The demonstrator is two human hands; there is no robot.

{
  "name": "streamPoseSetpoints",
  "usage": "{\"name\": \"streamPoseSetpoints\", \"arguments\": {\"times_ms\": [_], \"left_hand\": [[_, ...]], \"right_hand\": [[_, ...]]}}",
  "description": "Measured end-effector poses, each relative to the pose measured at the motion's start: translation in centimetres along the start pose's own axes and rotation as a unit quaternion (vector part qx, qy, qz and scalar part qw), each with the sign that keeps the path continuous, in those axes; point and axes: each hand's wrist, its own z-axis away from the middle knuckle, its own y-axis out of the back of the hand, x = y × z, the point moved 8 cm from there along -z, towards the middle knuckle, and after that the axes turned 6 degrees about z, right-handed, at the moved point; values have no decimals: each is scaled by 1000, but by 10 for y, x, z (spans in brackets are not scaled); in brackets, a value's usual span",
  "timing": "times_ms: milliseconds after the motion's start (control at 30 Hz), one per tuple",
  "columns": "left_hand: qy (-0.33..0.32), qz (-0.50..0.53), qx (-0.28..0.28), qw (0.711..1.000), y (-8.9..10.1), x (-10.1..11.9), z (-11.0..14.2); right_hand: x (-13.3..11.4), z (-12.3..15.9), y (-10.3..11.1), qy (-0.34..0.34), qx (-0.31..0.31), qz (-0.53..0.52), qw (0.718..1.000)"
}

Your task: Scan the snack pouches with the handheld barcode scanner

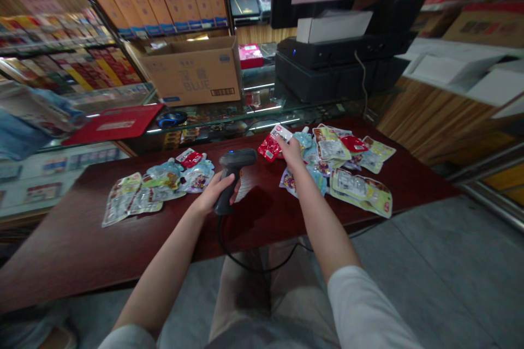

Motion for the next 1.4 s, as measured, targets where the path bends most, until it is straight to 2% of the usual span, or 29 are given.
{"name": "streamPoseSetpoints", "arguments": {"times_ms": [133,267,367,467,567,667,767,867,933,1000,1067,1133,1233,1400], "left_hand": [[6,5,10,1000,1,-2,0],[2,12,18,1000,2,1,-1],[1,13,12,1000,1,3,-1],[-8,21,7,1000,3,6,0],[-23,42,17,999,8,10,2],[-28,52,20,998,11,13,3],[-33,55,24,998,13,15,3],[-31,57,27,998,12,15,3],[-31,59,29,997,12,15,4],[-37,59,32,997,13,17,5],[-47,57,38,997,17,20,5],[-61,55,47,996,22,23,5],[-71,52,53,995,29,28,6],[-86,40,66,993,36,39,10]], "right_hand": [[3,1,-2,-17,-10,-16,1000],[0,2,-2,0,5,-6,1000],[-6,-1,0,33,2,18,999],[-19,-3,17,93,50,102,989],[-32,-2,43,119,118,224,960],[-39,0,63,104,154,370,910],[-45,5,72,100,170,480,855],[-54,13,68,123,201,527,817],[-54,17,51,153,155,559,800],[-43,18,28,164,43,604,779],[-24,19,12,134,-63,644,751],[-8,19,9,93,-113,665,733],[-3,17,10,98,-113,657,739],[-26,18,6,206,-38,569,795]]}}
